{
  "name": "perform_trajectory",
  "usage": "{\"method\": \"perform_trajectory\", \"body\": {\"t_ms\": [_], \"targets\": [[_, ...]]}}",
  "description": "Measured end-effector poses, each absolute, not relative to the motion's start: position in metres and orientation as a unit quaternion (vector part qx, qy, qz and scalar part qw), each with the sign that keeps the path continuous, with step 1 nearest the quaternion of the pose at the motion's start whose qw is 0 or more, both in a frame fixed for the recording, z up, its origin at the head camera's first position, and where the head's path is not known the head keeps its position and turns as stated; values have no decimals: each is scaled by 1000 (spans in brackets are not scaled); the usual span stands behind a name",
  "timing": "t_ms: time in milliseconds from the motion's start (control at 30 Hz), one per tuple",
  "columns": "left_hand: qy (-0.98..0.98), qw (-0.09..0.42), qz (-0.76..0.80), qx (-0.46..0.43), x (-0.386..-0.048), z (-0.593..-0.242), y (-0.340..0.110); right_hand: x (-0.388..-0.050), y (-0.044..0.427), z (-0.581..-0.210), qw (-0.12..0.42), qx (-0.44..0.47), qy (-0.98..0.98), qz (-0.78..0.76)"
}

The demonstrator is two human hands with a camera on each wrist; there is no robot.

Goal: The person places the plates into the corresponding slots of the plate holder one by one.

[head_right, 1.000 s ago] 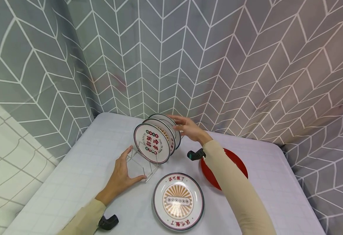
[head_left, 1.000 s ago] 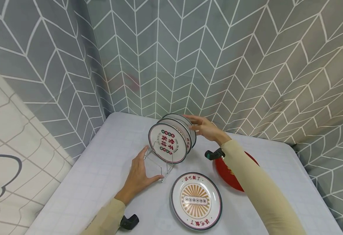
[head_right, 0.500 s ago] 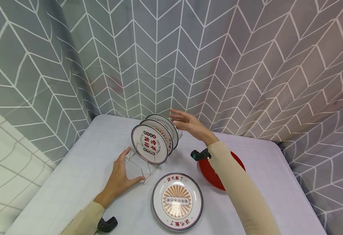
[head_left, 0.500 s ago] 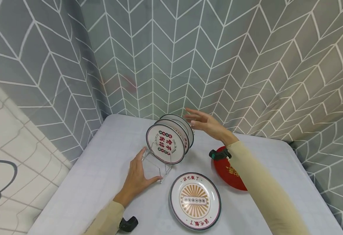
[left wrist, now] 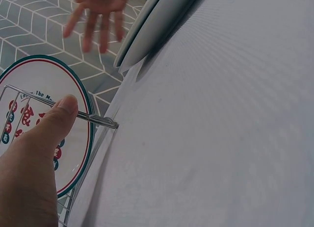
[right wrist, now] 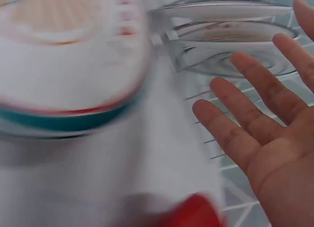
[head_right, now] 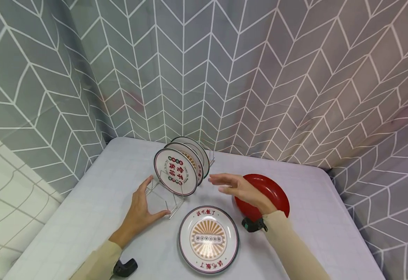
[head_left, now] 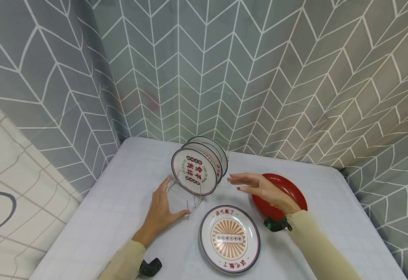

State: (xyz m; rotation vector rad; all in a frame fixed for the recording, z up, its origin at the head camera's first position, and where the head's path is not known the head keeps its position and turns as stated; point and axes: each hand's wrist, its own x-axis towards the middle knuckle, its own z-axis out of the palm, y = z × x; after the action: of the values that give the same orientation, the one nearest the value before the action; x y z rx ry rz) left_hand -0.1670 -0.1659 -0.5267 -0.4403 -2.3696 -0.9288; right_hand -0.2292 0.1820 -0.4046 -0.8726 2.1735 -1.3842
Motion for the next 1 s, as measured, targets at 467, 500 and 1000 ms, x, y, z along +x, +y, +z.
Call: {"method": "perform_trajectory", "body": {"t_ms": [467, 500, 1000], "targets": [[-877, 286, -345, -174, -169, -527, -166, -188, 206, -473, 244, -277, 756, -541], [-877, 288, -344, -174, -169, -528, -166, -187, 206, -474, 246, -277, 757, -539], [-874, 295, -344, -179, -168, -528, -167, -178, 197, -474, 190, -234, 856, -421]]}}
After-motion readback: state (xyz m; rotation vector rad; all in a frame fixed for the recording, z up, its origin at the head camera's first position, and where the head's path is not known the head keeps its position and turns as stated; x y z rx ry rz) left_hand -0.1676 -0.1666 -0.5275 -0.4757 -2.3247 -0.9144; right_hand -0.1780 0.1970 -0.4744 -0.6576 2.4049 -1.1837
